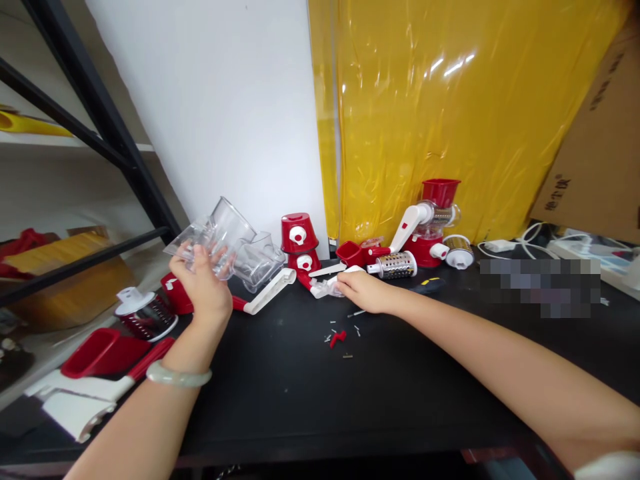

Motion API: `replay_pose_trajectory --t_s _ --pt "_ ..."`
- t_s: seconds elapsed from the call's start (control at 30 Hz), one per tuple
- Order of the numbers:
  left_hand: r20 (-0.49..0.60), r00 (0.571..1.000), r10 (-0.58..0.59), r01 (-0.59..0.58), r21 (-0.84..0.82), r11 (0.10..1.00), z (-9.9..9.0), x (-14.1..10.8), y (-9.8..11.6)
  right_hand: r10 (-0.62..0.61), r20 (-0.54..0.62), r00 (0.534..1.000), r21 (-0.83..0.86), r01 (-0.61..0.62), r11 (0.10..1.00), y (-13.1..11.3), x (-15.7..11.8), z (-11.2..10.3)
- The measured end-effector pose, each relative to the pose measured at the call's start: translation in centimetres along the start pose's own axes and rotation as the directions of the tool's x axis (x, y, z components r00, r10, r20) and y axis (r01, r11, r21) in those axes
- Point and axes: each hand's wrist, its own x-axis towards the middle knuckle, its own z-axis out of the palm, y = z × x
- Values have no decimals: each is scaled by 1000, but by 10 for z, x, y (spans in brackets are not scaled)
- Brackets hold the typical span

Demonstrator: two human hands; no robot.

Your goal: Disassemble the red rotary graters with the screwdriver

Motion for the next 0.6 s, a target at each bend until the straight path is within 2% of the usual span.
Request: replay_pose_trajectory --t_s 0.07,0.13,0.2,0.37,0.6 --pt "12 999 -41 42 -48 998 1 -1 2 53 -48 997 228 -40 973 4 2 -1" --pt "43 998 -44 46 -47 998 2 -2 5 133 -80 988 440 -85 894 10 5 -1" --pt "73 996 -48 51 -42 998 3 -4 8 193 -107 975 558 -102 824 18 9 -2" --pt "107 984 -140 158 -189 969 7 -11 16 261 -171 950 658 -87 748 44 15 -6" --pt "140 984 -110 152 -329 932 9 -15 18 329 -219 919 654 -112 748 63 13 -13"
